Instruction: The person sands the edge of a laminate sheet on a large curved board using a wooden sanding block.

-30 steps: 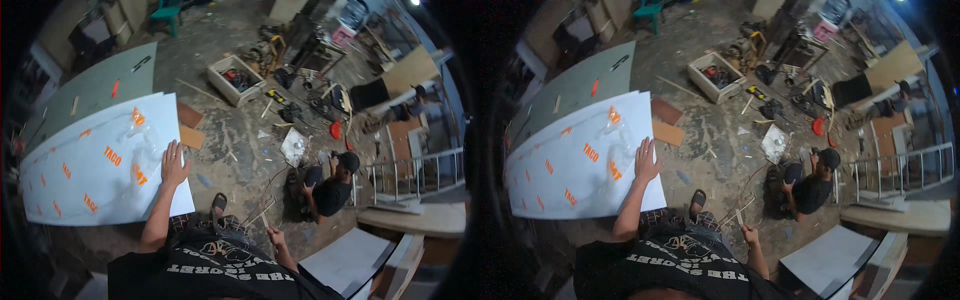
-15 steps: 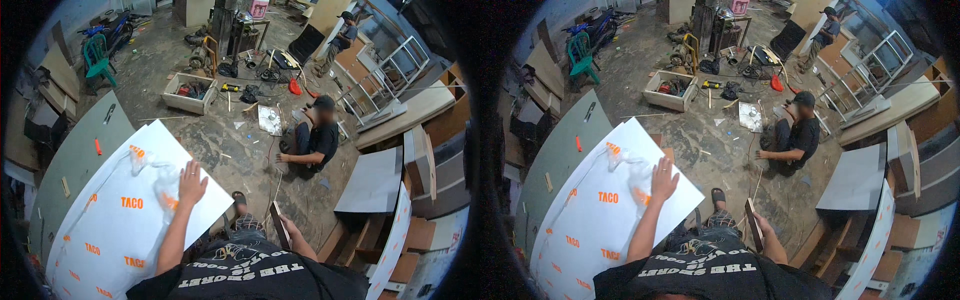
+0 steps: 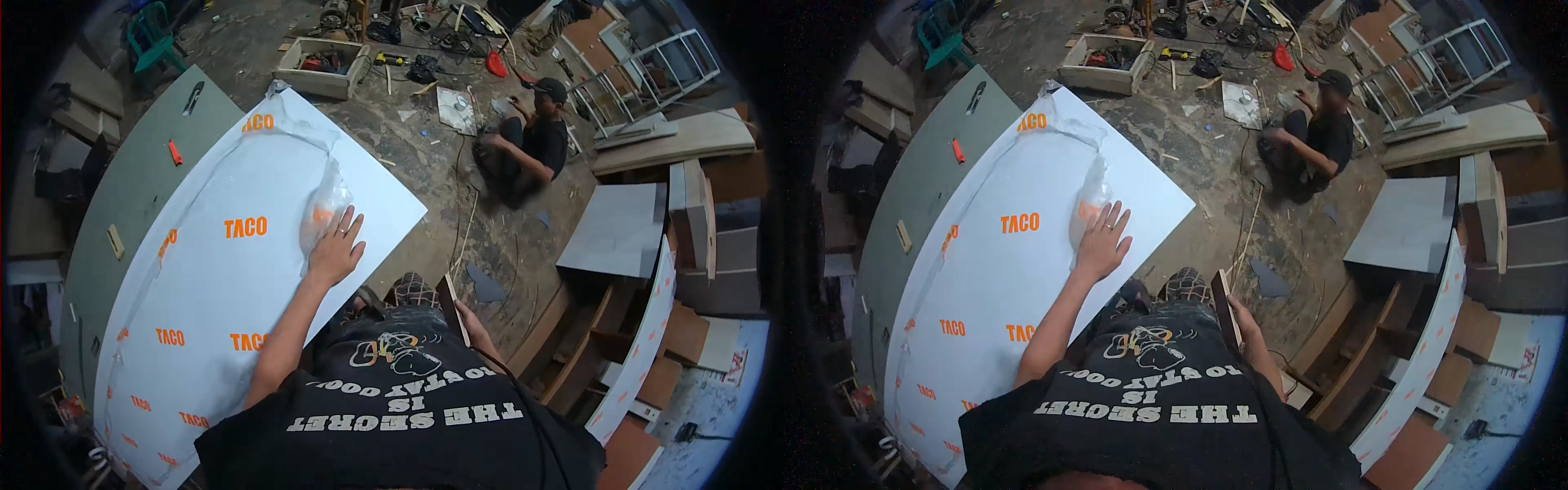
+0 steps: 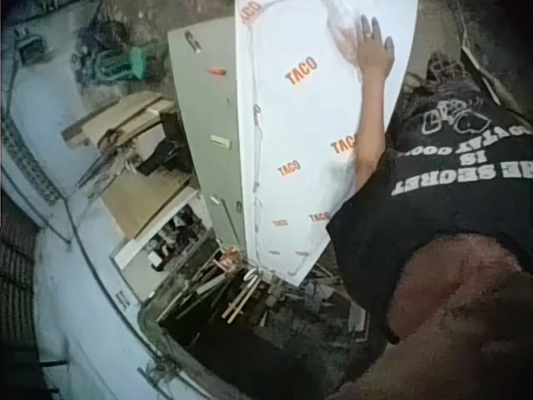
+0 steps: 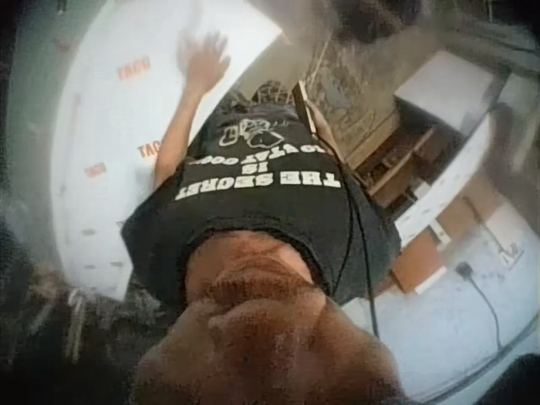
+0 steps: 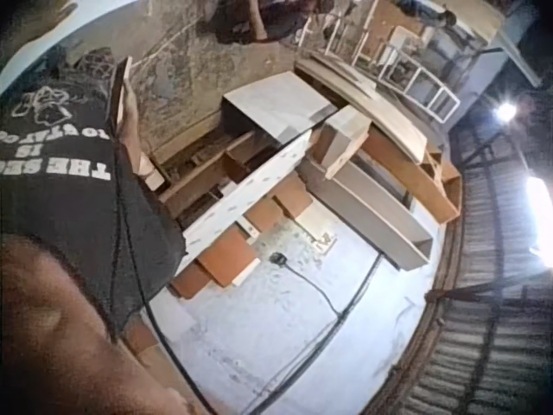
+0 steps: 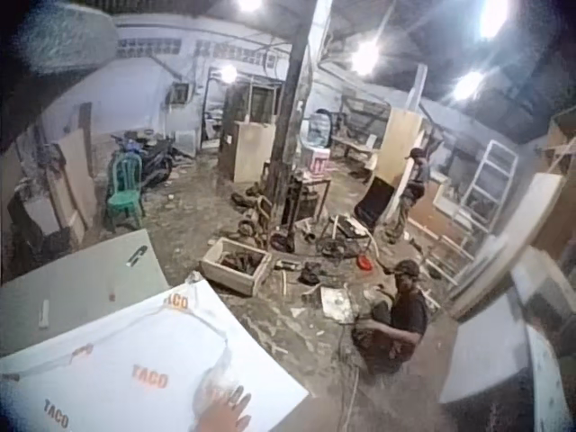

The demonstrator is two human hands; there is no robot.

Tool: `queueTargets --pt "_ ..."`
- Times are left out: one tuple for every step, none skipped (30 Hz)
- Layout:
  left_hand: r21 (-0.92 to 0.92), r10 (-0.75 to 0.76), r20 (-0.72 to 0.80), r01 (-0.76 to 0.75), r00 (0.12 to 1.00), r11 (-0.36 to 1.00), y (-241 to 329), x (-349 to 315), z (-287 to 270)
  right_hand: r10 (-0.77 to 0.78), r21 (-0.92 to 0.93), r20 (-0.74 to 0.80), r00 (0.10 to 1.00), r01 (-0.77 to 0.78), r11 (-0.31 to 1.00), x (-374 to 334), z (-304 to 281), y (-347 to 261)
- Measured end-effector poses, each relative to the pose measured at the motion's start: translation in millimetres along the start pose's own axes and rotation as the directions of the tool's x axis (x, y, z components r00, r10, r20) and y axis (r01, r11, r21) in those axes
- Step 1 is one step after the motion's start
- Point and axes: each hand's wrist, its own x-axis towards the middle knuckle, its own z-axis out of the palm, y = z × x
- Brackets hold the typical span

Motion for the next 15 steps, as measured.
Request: queueTargets --pt "0.034 0.016 -0.029 -0.015 0.999 0.999 4 -5 -1 -0.006 0.019 -0.008 1.000 0.006 1.000 3 -9 12" --pt "0.068 0.035 -0.059 -0.031 0.998 0.997 9 -9 -2 -0.022 0.045 0.000 1.000 0.022 0.999 8 -16 24" --pt "0.072 0.050 -0.055 -0.046 0.997 0.996 9 -15 0 -0.038 0.067 0.015 0.999 0.036 0.997 9 -14 30" --pt "0.007 0.003 -0.047 -0.003 0.999 1.000 11 -19 3 -0.044 0.083 0.012 0.999 0.043 0.996 9 -15 33" --pt "-0.058 -0.043 -0.035 0.041 0.998 0.998 11 -22 6 -0.010 -0.014 -0.001 1.000 0.010 1.000 9 -17 33" --pt "-0.058 -0.021 -0.028 0.020 0.999 0.998 14 -22 4 0.026 -0.107 -0.022 0.999 -0.028 0.994 6 -18 31" --pt "-0.098 -0.055 0.025 0.057 0.998 0.994 20 -21 -4 0.020 -0.087 -0.031 0.999 -0.022 0.996 3 -18 30" --pt "-0.135 -0.086 0.080 0.097 0.993 0.986 24 -19 -9 0.012 -0.112 -0.035 0.999 -0.016 0.994 1 -18 28" --pt "-0.095 -0.048 0.062 0.054 0.997 0.994 18 -19 -4 0.001 -0.148 -0.029 1.000 -0.006 0.989 -2 -12 23" --pt "-0.090 -0.042 0.062 0.047 0.997 0.995 19 -19 -7 -0.002 -0.141 -0.027 1.000 -0.002 0.990 -8 -5 18" --pt "-0.053 -0.039 0.097 0.044 0.995 0.998 19 -20 -10 -0.047 -0.166 -0.032 0.998 0.041 0.985 -15 1 12" --pt "-0.018 -0.035 0.130 0.037 0.991 0.999 20 -19 -14 -0.096 -0.191 -0.040 0.995 0.087 0.978 -16 0 9" --pt "-0.016 -0.025 0.131 0.027 0.991 0.999 20 -18 -16 -0.101 -0.188 -0.037 0.994 0.093 0.978 -14 1 4" --pt "-0.011 -0.027 0.125 0.028 0.992 1.000 19 -14 -19 -0.086 -0.234 -0.039 0.996 0.075 0.969 -12 3 -1" --pt "0.007 -0.012 0.133 0.011 0.991 1.000 22 -13 -25 -0.065 -0.279 -0.042 0.997 0.050 0.959 -12 2 2"
